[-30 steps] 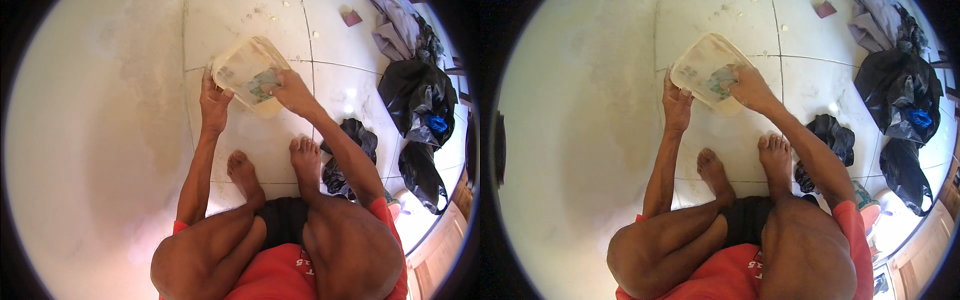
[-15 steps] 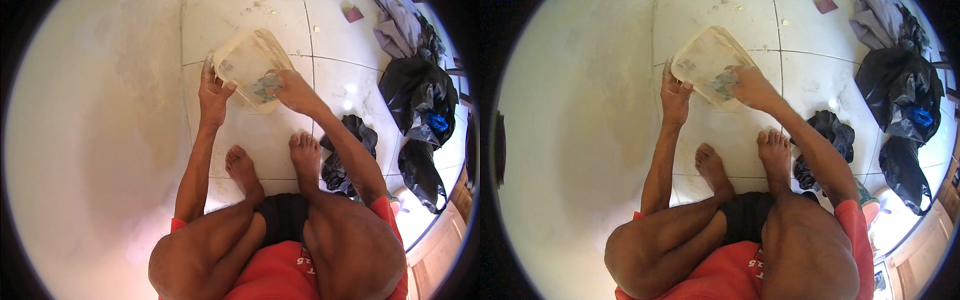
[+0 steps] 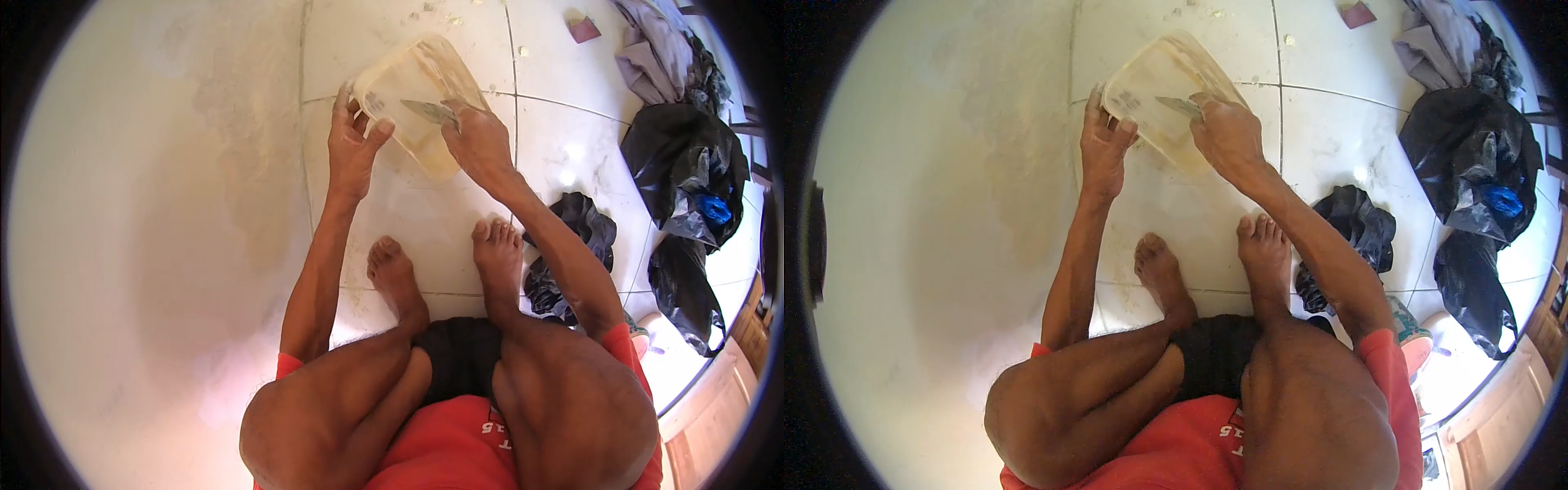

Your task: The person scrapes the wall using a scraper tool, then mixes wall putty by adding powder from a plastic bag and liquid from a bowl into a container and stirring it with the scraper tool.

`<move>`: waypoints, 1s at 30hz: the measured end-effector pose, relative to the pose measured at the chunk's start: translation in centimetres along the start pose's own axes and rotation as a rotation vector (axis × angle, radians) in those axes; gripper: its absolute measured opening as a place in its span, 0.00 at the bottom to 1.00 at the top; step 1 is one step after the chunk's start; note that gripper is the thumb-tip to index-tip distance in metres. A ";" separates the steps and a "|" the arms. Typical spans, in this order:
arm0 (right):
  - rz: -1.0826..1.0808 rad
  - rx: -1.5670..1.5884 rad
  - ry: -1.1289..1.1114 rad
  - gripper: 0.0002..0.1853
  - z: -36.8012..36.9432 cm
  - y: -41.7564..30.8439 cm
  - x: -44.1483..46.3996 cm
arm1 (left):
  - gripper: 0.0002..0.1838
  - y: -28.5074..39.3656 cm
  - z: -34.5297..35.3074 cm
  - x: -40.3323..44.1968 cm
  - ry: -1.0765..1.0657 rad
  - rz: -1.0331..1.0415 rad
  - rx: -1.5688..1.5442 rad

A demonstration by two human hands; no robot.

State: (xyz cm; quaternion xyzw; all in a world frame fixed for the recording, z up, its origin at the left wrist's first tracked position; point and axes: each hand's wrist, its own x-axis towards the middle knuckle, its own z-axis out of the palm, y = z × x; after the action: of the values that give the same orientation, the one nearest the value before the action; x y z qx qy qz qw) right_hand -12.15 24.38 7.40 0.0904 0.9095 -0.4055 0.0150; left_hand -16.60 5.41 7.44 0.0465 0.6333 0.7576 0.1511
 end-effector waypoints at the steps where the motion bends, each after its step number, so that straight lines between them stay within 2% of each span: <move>1: -0.047 -0.054 0.000 0.16 0.2 0.2 0.0 | 0.54 -0.1 -0.1 0.0 0.001 -0.003 0.002; 3: -0.097 -0.111 -0.002 0.15 0.0 0.3 0.0 | 0.52 0.0 0.0 0.1 0.021 0.010 0.017; 6: -0.059 -0.162 -0.165 0.14 -1.0 0.6 0.2 | 0.50 0.7 -0.3 1.0 0.005 0.008 0.142; 8: -0.238 -0.169 -0.031 0.14 -1.8 1.1 0.3 | 0.48 1.2 -0.5 1.8 -0.012 0.000 0.191; 10: -0.284 -0.191 -0.035 0.14 -2.7 0.6 0.4 | 0.47 1.8 -0.5 2.5 -0.038 0.000 0.239; 12: -0.448 -0.301 -0.075 0.14 -2.9 0.9 0.7 | 0.47 2.1 -0.1 2.9 -0.092 0.014 0.269; 13: -0.445 -0.305 -0.077 0.14 -2.7 1.1 0.9 | 0.47 2.1 0.1 3.1 -0.095 0.012 0.265; 15: -0.584 -0.465 -0.116 0.12 -1.8 1.2 1.4 | 0.47 2.3 0.4 3.5 -0.128 0.031 0.300; 18: -0.623 -0.536 -0.136 0.11 -0.8 1.1 1.2 | 0.47 2.4 0.9 3.7 -0.134 0.023 0.301; 22: -0.625 -0.555 -0.214 0.12 0.0 1.8 -0.5 | 0.48 2.7 1.0 4.2 -0.083 0.024 0.374; 24: -0.600 -0.430 -0.155 0.12 -0.8 2.2 -0.9 | 0.47 2.7 1.0 4.2 -0.066 -0.021 0.388; 26: -0.588 -0.385 -0.190 0.12 -2.2 2.4 -0.5 | 0.47 2.5 0.9 4.7 -0.073 -0.025 0.452; 28: -0.397 -0.256 -0.127 0.13 -4.3 1.5 -0.2 | 0.47 3.2 1.1 5.1 -0.084 -0.033 0.516; 30: -0.290 -0.056 -0.027 0.14 -6.4 1.0 1.1 | 0.49 4.6 1.4 5.6 -0.139 -0.079 0.770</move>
State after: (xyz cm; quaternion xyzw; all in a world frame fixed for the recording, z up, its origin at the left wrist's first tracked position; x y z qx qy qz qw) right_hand -12.74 29.92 10.79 -0.0477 0.9237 -0.3791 -0.0292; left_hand -22.37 7.68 11.56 0.1266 0.8607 0.4533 0.1940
